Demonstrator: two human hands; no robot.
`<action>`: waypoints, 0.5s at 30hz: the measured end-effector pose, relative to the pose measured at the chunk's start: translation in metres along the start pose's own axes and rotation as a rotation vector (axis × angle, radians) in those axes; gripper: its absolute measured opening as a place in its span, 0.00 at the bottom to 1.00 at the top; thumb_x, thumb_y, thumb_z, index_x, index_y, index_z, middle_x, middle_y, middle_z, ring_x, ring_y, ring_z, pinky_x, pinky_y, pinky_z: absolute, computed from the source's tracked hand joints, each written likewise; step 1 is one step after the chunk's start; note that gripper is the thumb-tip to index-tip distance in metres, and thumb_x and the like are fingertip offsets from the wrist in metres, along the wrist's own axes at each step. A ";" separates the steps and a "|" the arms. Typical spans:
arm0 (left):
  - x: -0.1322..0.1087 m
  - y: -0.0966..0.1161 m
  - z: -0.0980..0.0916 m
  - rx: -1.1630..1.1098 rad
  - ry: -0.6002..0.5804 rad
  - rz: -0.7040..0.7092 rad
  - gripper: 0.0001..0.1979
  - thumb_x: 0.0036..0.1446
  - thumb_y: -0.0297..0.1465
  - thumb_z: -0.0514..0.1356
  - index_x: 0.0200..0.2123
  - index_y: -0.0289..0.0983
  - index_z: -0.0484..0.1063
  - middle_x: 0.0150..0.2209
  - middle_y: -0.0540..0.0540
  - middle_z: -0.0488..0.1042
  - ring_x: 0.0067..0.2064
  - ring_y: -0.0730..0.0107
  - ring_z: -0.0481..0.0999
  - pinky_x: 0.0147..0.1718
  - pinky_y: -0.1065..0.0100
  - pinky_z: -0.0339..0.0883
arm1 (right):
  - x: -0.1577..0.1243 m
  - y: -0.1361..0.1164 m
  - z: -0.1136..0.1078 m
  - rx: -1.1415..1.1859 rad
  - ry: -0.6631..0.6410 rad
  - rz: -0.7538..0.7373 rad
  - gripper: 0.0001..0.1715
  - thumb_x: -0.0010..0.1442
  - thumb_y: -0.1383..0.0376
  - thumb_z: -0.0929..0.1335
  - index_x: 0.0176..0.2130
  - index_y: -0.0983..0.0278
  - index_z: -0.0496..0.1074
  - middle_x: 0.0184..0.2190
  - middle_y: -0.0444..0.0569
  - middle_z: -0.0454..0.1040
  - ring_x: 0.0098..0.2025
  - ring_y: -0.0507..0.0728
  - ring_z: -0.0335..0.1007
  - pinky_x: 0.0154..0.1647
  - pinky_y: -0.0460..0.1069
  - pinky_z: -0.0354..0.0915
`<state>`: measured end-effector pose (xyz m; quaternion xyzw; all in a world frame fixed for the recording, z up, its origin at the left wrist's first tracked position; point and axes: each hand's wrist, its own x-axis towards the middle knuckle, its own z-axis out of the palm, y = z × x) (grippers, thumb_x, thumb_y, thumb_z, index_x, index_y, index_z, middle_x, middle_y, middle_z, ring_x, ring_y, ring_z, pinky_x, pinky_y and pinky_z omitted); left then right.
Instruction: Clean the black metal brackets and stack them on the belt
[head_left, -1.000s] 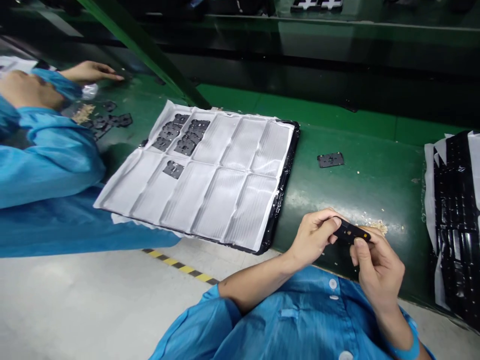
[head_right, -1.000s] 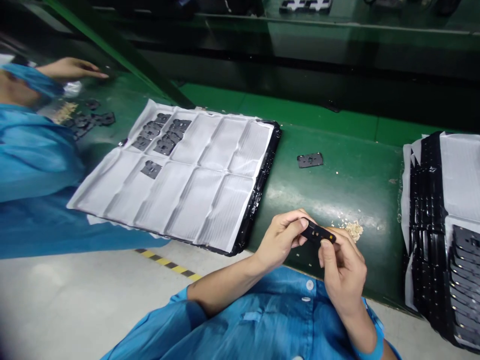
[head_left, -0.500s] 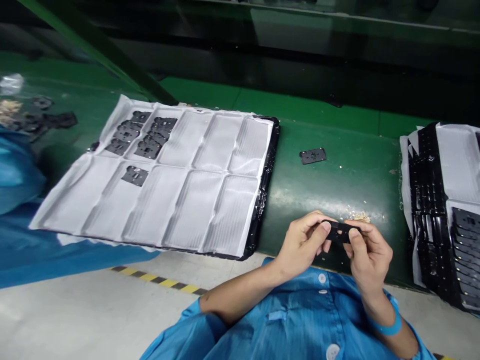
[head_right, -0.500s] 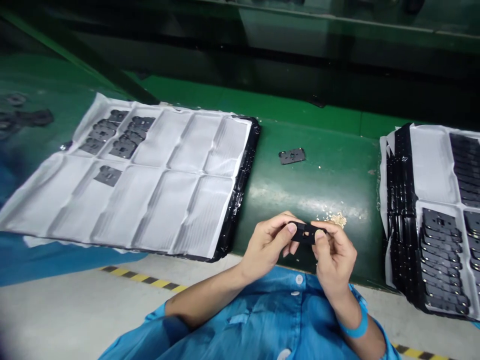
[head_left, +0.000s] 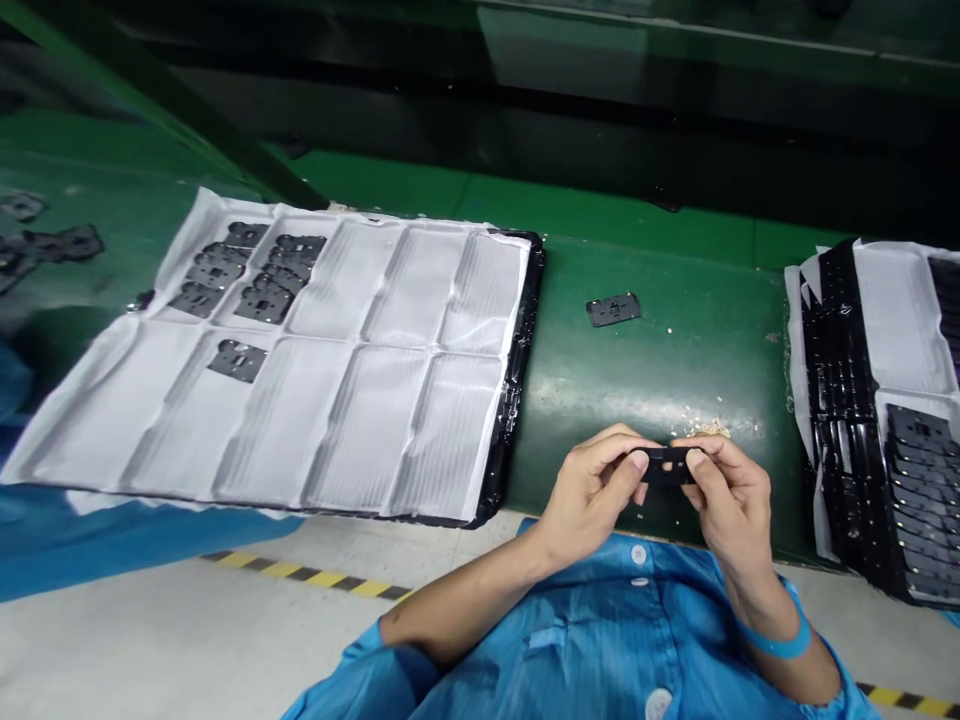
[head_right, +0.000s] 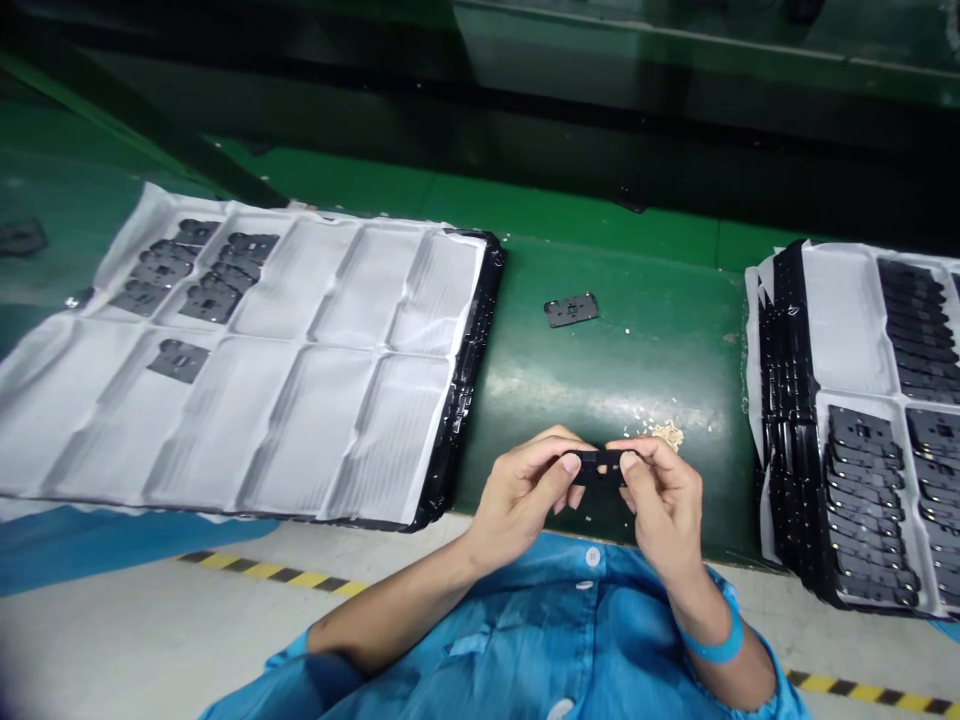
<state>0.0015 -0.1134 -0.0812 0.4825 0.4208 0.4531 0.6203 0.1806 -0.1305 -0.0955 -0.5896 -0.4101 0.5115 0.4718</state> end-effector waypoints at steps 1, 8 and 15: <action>-0.001 0.000 -0.001 0.001 0.000 -0.011 0.18 0.73 0.42 0.60 0.42 0.33 0.81 0.36 0.47 0.73 0.26 0.79 0.71 0.26 0.73 0.66 | 0.002 0.000 -0.002 0.021 -0.025 0.015 0.15 0.70 0.55 0.73 0.41 0.64 0.84 0.24 0.42 0.72 0.20 0.48 0.58 0.19 0.43 0.57; 0.001 0.006 -0.008 -0.046 -0.046 -0.196 0.24 0.69 0.49 0.63 0.44 0.31 0.81 0.25 0.52 0.70 0.23 0.78 0.67 0.23 0.75 0.61 | 0.004 -0.007 -0.012 0.078 -0.178 0.063 0.15 0.70 0.57 0.73 0.48 0.64 0.85 0.21 0.41 0.71 0.21 0.49 0.62 0.25 0.46 0.64; 0.002 0.012 -0.008 -0.078 -0.076 -0.234 0.23 0.68 0.49 0.64 0.43 0.31 0.81 0.25 0.52 0.70 0.22 0.79 0.66 0.22 0.75 0.59 | -0.002 -0.005 -0.007 0.032 -0.091 0.030 0.15 0.71 0.57 0.72 0.46 0.65 0.85 0.20 0.40 0.70 0.18 0.48 0.60 0.21 0.45 0.61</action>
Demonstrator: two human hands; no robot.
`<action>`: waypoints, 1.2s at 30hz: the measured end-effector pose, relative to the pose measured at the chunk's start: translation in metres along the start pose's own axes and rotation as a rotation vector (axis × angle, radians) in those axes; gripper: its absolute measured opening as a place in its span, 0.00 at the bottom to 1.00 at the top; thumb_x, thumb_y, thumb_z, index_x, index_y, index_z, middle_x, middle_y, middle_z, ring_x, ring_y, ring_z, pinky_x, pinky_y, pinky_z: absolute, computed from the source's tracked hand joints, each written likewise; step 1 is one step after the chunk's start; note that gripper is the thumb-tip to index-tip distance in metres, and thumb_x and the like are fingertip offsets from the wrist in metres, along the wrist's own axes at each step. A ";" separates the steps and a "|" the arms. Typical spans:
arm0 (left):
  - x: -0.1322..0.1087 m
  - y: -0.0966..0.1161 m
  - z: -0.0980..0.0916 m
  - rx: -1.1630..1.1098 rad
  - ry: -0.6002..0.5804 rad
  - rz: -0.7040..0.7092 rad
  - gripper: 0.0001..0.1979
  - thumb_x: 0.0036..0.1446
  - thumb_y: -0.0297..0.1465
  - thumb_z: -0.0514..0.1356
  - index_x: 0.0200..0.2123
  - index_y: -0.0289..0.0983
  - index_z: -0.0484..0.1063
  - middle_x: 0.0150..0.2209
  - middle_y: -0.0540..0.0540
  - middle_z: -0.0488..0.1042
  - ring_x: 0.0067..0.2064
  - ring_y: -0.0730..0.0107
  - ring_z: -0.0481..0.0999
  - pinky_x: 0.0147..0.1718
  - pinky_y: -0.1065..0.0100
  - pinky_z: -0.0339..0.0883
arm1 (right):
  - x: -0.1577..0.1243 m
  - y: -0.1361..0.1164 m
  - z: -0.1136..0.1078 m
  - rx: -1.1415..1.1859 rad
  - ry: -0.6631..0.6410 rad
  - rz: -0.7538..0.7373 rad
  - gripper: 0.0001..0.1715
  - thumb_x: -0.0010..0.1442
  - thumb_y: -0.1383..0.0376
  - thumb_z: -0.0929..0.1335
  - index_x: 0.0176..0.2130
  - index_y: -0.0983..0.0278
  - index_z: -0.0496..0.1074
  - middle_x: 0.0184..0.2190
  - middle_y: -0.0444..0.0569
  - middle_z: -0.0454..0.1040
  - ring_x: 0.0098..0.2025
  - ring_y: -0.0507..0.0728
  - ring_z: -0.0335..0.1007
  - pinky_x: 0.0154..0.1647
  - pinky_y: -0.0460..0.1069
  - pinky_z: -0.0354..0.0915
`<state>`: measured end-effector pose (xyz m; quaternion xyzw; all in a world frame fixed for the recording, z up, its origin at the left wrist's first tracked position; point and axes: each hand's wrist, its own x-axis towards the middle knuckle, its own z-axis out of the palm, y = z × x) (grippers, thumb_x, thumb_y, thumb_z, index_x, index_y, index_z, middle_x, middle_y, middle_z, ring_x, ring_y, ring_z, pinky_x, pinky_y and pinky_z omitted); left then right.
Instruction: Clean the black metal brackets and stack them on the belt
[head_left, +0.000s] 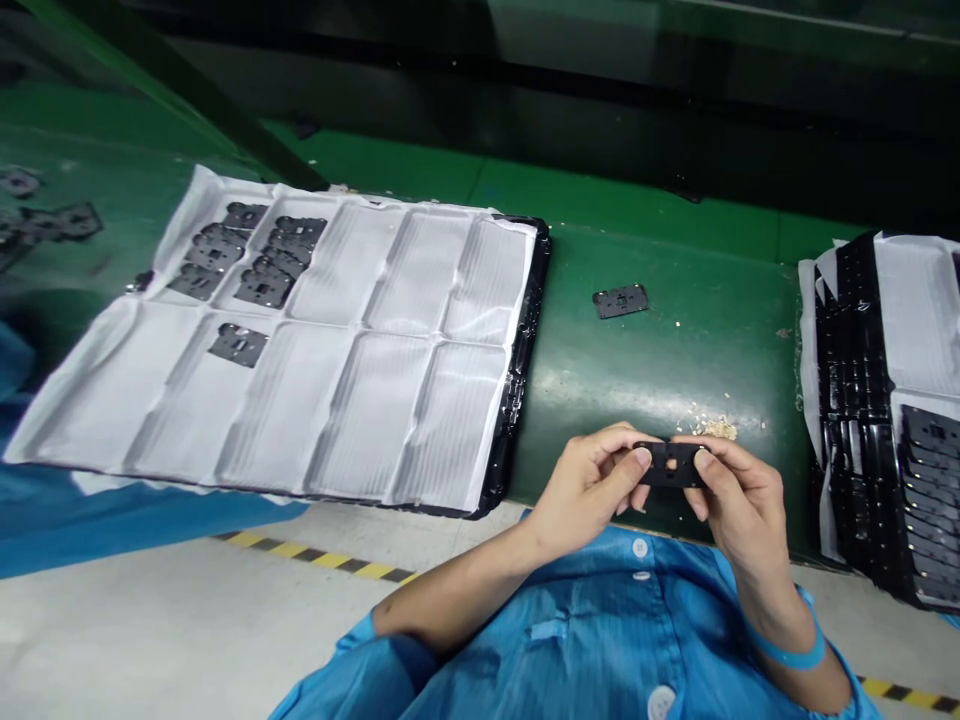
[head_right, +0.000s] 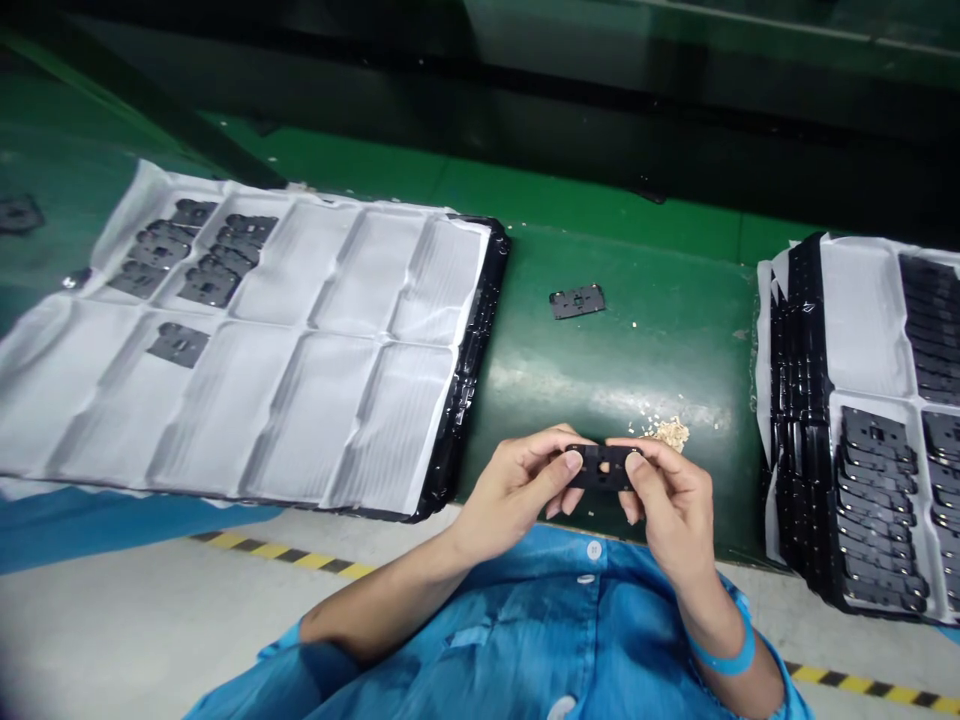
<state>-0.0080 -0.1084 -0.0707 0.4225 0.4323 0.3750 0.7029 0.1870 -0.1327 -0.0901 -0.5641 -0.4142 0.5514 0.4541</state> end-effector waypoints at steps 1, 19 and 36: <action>0.000 0.000 0.000 0.000 0.000 0.007 0.23 0.68 0.48 0.64 0.42 0.31 0.81 0.26 0.51 0.70 0.22 0.80 0.67 0.22 0.75 0.59 | 0.000 0.000 0.001 -0.012 0.009 -0.008 0.15 0.71 0.57 0.72 0.46 0.65 0.85 0.19 0.40 0.69 0.17 0.48 0.60 0.21 0.45 0.60; -0.001 0.002 -0.003 -0.002 -0.035 -0.044 0.24 0.69 0.49 0.63 0.45 0.31 0.82 0.23 0.53 0.68 0.21 0.81 0.61 0.21 0.75 0.55 | -0.002 -0.004 0.004 0.012 -0.026 0.056 0.16 0.71 0.56 0.72 0.46 0.65 0.84 0.17 0.39 0.67 0.16 0.47 0.58 0.20 0.44 0.58; -0.002 0.000 -0.002 -0.011 -0.055 -0.038 0.21 0.70 0.46 0.63 0.44 0.32 0.82 0.27 0.52 0.68 0.22 0.81 0.64 0.23 0.74 0.57 | -0.004 -0.011 0.009 -0.089 0.117 0.028 0.16 0.69 0.57 0.72 0.38 0.66 0.85 0.14 0.38 0.63 0.11 0.47 0.55 0.12 0.42 0.49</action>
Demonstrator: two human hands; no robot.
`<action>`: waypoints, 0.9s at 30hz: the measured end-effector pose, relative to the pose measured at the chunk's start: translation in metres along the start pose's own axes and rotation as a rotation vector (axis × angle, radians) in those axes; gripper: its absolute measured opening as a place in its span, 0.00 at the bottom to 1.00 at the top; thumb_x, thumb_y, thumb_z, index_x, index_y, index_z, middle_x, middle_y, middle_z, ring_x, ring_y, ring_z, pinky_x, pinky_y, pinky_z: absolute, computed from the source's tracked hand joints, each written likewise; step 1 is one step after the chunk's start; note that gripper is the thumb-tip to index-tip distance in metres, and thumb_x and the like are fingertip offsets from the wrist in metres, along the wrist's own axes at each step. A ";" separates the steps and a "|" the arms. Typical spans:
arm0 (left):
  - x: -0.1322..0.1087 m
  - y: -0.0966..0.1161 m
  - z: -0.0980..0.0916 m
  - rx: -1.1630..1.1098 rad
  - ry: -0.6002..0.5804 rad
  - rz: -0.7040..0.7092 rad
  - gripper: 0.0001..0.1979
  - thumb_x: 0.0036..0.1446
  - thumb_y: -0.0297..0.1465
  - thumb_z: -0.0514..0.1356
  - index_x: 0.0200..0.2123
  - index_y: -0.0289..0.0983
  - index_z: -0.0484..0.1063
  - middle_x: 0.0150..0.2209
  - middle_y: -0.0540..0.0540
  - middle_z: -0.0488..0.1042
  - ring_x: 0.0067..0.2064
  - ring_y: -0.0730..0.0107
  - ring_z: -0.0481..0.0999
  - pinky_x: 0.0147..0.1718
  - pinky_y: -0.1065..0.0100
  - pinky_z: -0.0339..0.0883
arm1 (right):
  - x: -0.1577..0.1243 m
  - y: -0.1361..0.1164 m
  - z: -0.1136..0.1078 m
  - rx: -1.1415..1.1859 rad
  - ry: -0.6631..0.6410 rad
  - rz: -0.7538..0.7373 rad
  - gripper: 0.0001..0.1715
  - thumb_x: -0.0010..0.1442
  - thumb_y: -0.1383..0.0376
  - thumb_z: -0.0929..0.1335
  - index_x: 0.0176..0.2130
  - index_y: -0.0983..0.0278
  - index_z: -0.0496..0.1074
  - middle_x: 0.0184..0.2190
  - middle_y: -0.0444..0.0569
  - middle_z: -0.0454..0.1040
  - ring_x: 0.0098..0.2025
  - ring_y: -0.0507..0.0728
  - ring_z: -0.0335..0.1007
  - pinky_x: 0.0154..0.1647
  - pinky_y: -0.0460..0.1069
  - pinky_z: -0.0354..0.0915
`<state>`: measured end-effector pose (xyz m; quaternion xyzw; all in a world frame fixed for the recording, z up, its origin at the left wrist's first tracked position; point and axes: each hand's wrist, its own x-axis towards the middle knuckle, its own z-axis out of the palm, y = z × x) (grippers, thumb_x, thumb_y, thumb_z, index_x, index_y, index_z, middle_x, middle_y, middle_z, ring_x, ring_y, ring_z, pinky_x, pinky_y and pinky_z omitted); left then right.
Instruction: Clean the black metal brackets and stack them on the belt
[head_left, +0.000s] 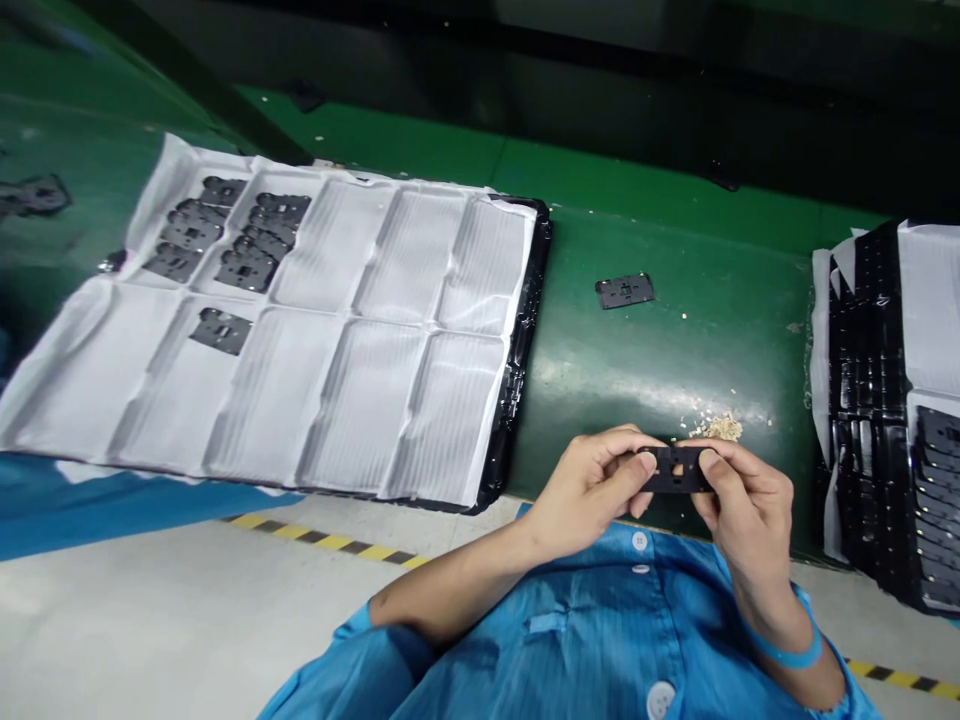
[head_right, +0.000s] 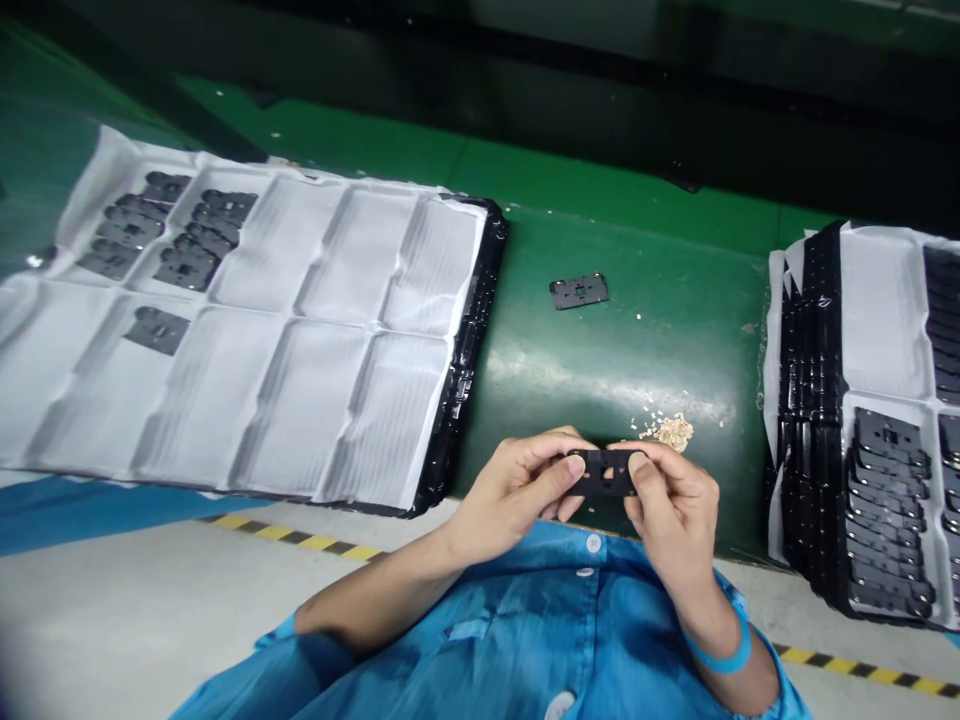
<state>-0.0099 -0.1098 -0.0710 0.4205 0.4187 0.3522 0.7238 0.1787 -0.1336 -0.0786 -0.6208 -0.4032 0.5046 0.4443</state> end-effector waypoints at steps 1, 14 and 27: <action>0.000 -0.001 0.000 -0.006 0.000 0.001 0.20 0.70 0.45 0.62 0.44 0.32 0.81 0.27 0.52 0.68 0.22 0.81 0.64 0.23 0.74 0.56 | 0.000 0.002 -0.001 0.004 0.004 0.008 0.16 0.69 0.57 0.72 0.38 0.66 0.85 0.14 0.38 0.63 0.11 0.47 0.55 0.12 0.42 0.49; 0.004 -0.001 0.001 -0.107 0.070 -0.032 0.14 0.65 0.39 0.64 0.37 0.33 0.79 0.24 0.53 0.67 0.21 0.79 0.62 0.23 0.73 0.54 | -0.006 0.002 -0.003 -0.112 -0.029 -0.159 0.12 0.71 0.60 0.72 0.43 0.63 0.85 0.16 0.39 0.68 0.14 0.48 0.60 0.14 0.44 0.55; 0.001 0.000 -0.004 -0.074 0.166 -0.140 0.22 0.57 0.47 0.74 0.41 0.35 0.77 0.26 0.52 0.71 0.27 0.76 0.67 0.27 0.74 0.60 | -0.011 0.011 0.017 0.003 0.012 -0.370 0.11 0.74 0.67 0.66 0.47 0.63 0.81 0.26 0.41 0.74 0.17 0.47 0.69 0.20 0.43 0.66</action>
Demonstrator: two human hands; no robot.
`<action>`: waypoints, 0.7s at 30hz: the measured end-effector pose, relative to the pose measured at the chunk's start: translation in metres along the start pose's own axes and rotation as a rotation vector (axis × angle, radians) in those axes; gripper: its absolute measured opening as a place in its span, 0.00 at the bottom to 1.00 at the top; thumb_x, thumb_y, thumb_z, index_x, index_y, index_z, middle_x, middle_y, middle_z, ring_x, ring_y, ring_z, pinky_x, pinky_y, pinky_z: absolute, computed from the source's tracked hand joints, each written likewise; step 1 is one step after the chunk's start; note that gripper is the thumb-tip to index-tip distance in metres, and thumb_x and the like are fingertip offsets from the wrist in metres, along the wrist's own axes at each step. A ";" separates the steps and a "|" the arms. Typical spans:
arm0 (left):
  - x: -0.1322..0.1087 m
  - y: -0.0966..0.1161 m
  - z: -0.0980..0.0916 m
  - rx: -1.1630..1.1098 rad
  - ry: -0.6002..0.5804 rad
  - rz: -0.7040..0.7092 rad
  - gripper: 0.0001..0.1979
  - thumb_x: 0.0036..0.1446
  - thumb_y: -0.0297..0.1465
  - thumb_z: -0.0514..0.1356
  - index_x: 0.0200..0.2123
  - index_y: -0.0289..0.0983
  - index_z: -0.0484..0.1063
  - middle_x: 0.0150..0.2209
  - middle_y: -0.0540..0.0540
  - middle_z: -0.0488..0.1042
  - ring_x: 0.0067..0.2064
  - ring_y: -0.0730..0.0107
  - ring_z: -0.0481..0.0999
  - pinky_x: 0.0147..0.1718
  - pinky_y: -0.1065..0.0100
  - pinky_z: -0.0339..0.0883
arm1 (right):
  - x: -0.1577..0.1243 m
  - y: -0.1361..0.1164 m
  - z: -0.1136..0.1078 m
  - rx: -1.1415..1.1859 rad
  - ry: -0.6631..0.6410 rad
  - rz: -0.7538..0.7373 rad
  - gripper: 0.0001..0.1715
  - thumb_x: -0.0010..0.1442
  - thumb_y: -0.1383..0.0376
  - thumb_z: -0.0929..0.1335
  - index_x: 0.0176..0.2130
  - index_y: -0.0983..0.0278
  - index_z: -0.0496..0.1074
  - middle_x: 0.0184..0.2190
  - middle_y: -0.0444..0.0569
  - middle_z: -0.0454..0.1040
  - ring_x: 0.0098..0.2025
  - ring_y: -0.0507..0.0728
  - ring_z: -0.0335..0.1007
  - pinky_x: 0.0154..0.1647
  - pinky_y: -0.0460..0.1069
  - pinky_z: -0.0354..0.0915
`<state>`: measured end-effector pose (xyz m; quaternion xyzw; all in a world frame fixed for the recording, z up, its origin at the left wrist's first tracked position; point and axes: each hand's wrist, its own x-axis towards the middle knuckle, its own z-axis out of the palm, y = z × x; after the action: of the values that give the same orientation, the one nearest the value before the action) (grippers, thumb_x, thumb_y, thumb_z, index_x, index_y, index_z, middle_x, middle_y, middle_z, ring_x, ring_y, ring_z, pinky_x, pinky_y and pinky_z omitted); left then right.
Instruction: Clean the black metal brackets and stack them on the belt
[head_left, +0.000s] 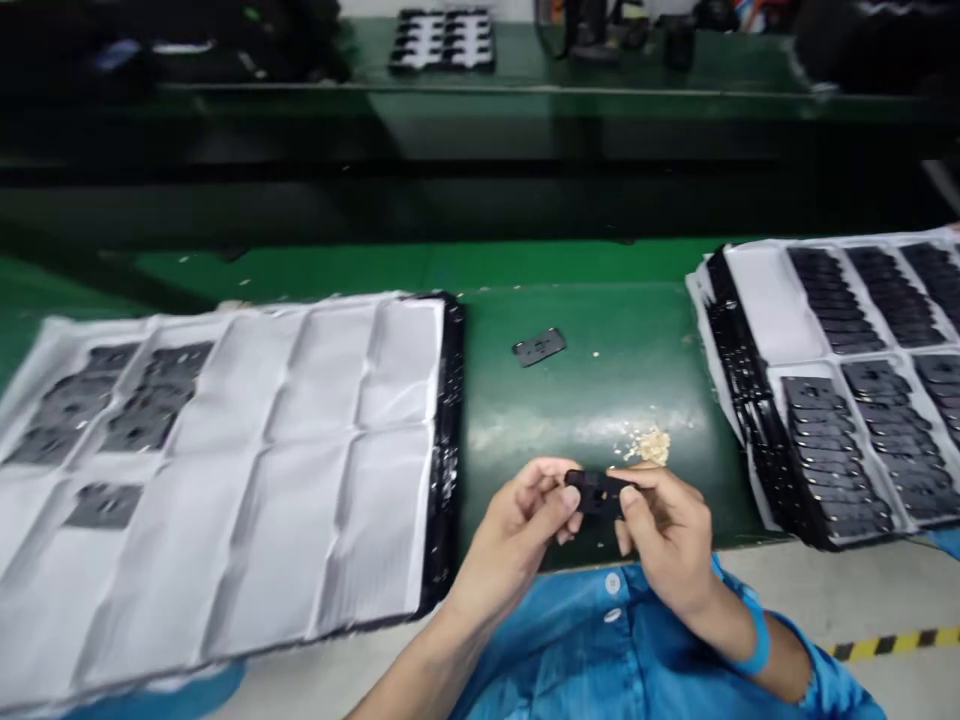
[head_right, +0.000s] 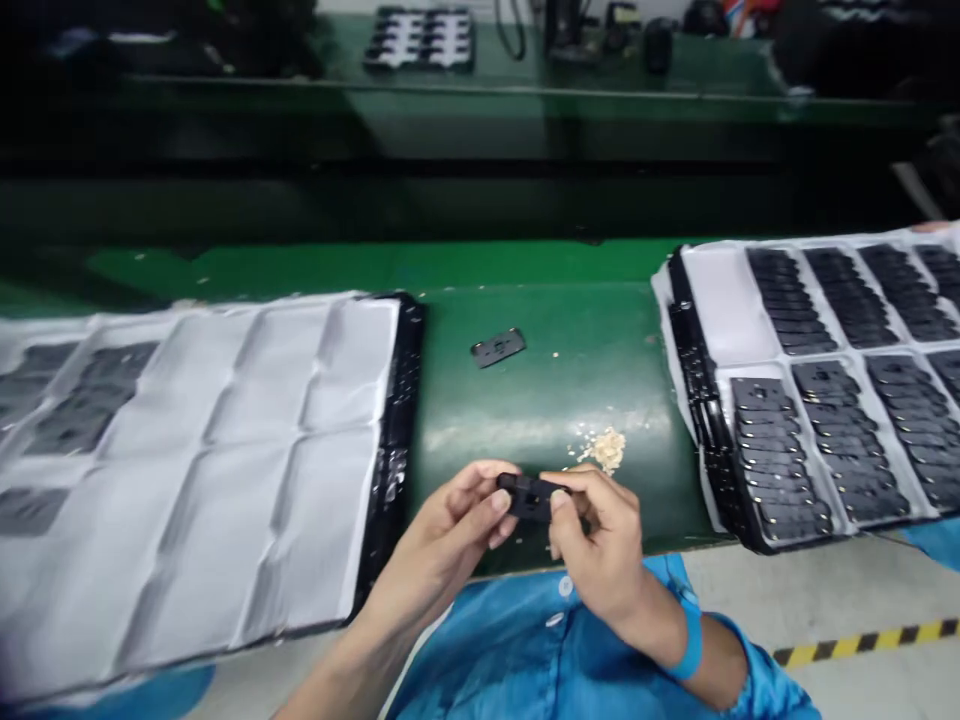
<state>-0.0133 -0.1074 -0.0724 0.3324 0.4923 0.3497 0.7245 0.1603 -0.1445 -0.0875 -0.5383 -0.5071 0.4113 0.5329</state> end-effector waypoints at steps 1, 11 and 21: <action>0.000 0.005 -0.001 0.026 -0.002 0.002 0.22 0.56 0.47 0.75 0.40 0.36 0.76 0.27 0.51 0.73 0.29 0.74 0.69 0.29 0.73 0.62 | -0.001 0.001 0.000 0.030 0.017 -0.007 0.11 0.74 0.66 0.66 0.48 0.63 0.80 0.29 0.42 0.75 0.18 0.47 0.70 0.21 0.43 0.67; 0.107 0.127 0.089 0.646 -0.399 0.464 0.09 0.58 0.32 0.71 0.41 0.35 0.82 0.36 0.47 0.82 0.38 0.67 0.79 0.43 0.65 0.74 | -0.013 0.018 -0.017 0.049 -0.007 -0.052 0.14 0.72 0.67 0.68 0.55 0.61 0.77 0.41 0.47 0.81 0.29 0.49 0.70 0.35 0.46 0.71; 0.213 0.100 0.262 0.970 -0.983 0.607 0.03 0.57 0.22 0.71 0.31 0.31 0.80 0.31 0.46 0.82 0.35 0.69 0.79 0.42 0.64 0.73 | -0.030 0.034 -0.016 0.019 -0.059 0.043 0.14 0.69 0.70 0.67 0.49 0.62 0.80 0.37 0.47 0.80 0.28 0.50 0.67 0.30 0.45 0.64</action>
<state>0.2745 0.0875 -0.0151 0.8529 0.0980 0.0895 0.5050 0.1747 -0.1741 -0.1228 -0.5316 -0.5070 0.4430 0.5139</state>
